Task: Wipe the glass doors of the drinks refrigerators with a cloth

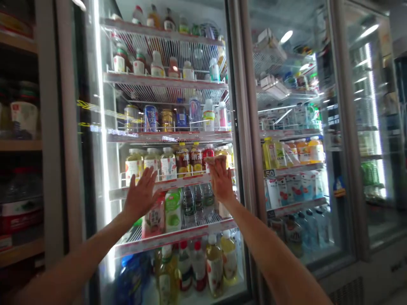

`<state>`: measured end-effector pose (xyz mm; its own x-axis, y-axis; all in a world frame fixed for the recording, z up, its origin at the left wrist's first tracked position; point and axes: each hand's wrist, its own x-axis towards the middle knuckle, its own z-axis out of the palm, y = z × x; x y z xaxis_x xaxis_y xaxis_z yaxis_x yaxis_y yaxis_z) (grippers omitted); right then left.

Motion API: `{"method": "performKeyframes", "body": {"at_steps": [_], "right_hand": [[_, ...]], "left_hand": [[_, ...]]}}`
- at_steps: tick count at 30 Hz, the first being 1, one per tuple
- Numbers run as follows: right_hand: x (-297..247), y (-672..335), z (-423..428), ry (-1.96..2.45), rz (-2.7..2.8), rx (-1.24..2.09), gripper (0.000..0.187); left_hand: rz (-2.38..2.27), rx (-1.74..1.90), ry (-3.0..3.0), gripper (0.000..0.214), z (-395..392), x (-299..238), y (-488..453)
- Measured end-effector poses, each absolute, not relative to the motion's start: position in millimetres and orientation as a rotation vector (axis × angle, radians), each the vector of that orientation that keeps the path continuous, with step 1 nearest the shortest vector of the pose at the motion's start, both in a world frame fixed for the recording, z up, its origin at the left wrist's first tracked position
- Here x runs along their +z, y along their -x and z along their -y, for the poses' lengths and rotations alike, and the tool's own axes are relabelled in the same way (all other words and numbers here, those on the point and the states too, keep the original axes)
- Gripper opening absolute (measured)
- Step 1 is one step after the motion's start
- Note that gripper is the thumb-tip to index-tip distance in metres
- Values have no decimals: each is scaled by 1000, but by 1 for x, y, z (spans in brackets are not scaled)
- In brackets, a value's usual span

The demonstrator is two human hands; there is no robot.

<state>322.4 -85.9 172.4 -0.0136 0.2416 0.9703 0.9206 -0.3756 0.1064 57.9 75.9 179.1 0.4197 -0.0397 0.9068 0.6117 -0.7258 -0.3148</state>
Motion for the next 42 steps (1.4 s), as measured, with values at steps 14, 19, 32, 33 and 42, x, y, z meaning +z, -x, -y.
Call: {"method": "performKeyframes", "body": {"at_steps": [14,19,32,33,42], "right_hand": [[194,-320,77,1582,1457,-1491,60],[229,-321,66,1464,903,-1390,54],[241,-271,44,1559,1167,-1389,51],[238,-265,41,1528,1367,-1449,52],[264,-223,20,1514,1160,-1276,56]], "left_hand": [[572,-1450,2074,59,-73,191,-55],[645,-1408,2074,60,-75,207,-48],[735,-1368,2076,60,-77,219,-33],[725,-1367,2079,60,-79,219,-32],[635,-1429,2090,57,-79,216,-27]]}}
